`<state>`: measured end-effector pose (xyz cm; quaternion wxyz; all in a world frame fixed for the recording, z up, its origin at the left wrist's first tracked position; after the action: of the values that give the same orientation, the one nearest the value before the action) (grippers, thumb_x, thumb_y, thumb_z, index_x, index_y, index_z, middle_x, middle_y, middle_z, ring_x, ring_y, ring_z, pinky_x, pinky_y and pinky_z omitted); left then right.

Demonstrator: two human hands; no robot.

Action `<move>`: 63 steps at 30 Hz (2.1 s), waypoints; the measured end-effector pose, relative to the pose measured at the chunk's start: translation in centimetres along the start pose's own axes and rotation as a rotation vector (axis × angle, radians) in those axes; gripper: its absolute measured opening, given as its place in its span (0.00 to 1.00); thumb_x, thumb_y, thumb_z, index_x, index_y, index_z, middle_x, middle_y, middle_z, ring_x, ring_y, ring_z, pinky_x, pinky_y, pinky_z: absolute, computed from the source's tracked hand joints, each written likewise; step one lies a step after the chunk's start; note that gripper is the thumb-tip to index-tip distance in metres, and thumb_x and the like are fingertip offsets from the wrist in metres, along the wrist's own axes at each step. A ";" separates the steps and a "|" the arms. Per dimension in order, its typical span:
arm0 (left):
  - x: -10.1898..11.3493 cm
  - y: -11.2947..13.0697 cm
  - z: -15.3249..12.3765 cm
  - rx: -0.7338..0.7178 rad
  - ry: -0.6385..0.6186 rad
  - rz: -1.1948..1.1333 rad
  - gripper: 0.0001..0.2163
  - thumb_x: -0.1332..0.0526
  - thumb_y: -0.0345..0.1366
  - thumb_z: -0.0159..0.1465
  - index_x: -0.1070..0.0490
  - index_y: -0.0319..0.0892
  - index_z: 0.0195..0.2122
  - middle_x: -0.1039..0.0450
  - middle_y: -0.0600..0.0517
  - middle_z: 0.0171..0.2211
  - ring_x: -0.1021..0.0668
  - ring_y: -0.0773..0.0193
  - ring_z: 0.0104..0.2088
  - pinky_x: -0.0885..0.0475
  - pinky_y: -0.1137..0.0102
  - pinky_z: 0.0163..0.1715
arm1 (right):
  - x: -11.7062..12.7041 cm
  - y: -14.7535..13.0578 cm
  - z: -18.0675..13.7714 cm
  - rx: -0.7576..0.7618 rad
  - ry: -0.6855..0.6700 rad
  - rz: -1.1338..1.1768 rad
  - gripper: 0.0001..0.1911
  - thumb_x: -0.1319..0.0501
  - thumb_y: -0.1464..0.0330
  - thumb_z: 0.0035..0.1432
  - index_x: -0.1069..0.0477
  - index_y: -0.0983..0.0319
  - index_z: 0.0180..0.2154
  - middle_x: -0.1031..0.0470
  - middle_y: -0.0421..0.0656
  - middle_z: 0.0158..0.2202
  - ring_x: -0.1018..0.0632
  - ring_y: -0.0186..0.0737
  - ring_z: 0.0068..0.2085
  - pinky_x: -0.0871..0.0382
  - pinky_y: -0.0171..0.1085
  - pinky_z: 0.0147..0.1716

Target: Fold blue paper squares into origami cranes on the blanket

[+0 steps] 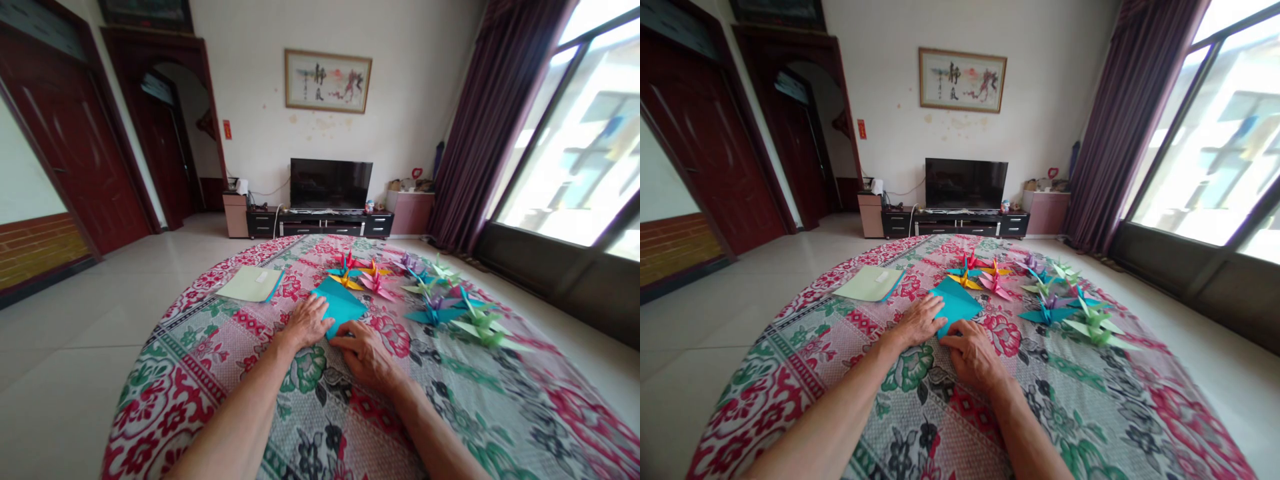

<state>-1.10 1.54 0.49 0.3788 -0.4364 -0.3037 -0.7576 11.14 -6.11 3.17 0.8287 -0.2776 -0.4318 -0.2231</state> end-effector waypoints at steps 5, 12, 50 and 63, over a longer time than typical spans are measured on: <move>-0.3 0.1 -0.2 0.016 -0.028 0.014 0.20 0.50 0.44 0.63 0.37 0.39 0.53 0.39 0.44 0.57 0.42 0.54 0.59 0.44 0.56 0.56 | 0.1 -0.1 0.0 -0.002 -0.007 0.002 0.18 0.47 0.75 0.53 0.27 0.53 0.41 0.30 0.42 0.39 0.31 0.38 0.41 0.37 0.39 0.43; -0.2 0.0 -0.4 0.056 -0.098 0.010 0.22 0.52 0.46 0.63 0.39 0.41 0.55 0.43 0.46 0.59 0.44 0.52 0.60 0.45 0.54 0.56 | 0.1 0.0 0.0 -0.005 -0.015 0.005 0.18 0.47 0.75 0.53 0.27 0.52 0.41 0.30 0.42 0.40 0.30 0.39 0.41 0.37 0.40 0.43; 0.0 -0.2 -0.2 0.084 -0.218 -0.031 0.23 0.53 0.48 0.63 0.43 0.45 0.57 0.47 0.48 0.61 0.46 0.53 0.61 0.46 0.53 0.57 | -0.2 -0.3 0.0 -0.011 -0.044 -0.027 0.21 0.48 0.75 0.55 0.31 0.50 0.47 0.32 0.41 0.43 0.33 0.38 0.42 0.41 0.40 0.45; 0.3 -0.2 -0.1 0.093 -0.261 -0.041 0.23 0.55 0.47 0.64 0.43 0.45 0.58 0.48 0.50 0.62 0.46 0.54 0.61 0.47 0.52 0.57 | -0.2 -1.0 0.4 0.034 -0.055 0.022 0.21 0.50 0.78 0.52 0.29 0.56 0.44 0.31 0.41 0.47 0.33 0.41 0.44 0.41 0.43 0.48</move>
<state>-1.41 1.47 0.65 0.3405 -0.5071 -0.3940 -0.6868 10.14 -6.61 3.44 0.8235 -0.2740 -0.4552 -0.1989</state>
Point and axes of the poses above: each hand's wrist, its own z-axis towards the middle knuckle, its own x-axis out of the back of the hand, y = z × x, the point moved 6 cm from there along z, towards the middle knuckle
